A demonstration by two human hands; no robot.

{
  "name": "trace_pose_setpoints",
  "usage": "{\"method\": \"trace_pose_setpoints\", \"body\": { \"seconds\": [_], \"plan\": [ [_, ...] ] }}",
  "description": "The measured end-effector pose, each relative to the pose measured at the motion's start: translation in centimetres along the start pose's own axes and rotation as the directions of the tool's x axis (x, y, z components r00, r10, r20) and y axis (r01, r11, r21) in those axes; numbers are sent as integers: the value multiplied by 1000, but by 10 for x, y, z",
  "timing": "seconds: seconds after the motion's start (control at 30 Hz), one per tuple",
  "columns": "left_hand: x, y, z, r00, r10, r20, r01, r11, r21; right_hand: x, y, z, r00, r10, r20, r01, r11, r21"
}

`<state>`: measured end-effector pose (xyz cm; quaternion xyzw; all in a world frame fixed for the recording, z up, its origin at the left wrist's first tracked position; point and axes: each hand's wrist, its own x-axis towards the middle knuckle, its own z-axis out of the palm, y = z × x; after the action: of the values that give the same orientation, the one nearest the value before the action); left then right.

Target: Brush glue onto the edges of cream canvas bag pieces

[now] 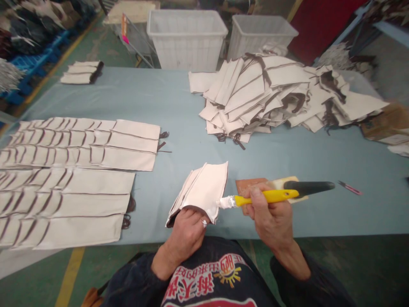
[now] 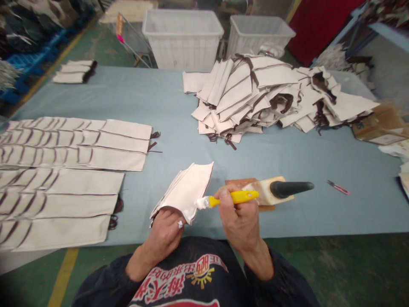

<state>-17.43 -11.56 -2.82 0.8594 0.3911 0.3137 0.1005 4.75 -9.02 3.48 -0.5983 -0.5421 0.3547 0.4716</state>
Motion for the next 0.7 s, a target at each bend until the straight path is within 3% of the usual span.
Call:
{"method": "trace_pose_setpoints", "body": {
  "seconds": [0.23,0.33,0.43,0.53,0.6,0.7],
  "plan": [
    [-1,-1,2,1000,6,30,-6,1000,-6,-19,-12,6,977,42,208,-59,996,73],
    [0,-1,1,1000,-6,19,6,1000,1,-17,-16,5,987,88,134,-109,982,153],
    [1,-1,-1,1000,-17,12,17,1000,16,-3,-14,-1,993,118,-13,-113,975,193],
    [3,0,-4,999,-34,4,34,999,18,14,-8,-8,990,115,-77,-98,977,190],
    [4,2,-6,999,-53,-7,53,998,-15,23,-5,-10,992,117,-39,-107,971,212],
    [7,5,-8,996,-83,-35,79,991,-113,38,-4,-8,983,142,120,-171,944,283]
  ]
}}
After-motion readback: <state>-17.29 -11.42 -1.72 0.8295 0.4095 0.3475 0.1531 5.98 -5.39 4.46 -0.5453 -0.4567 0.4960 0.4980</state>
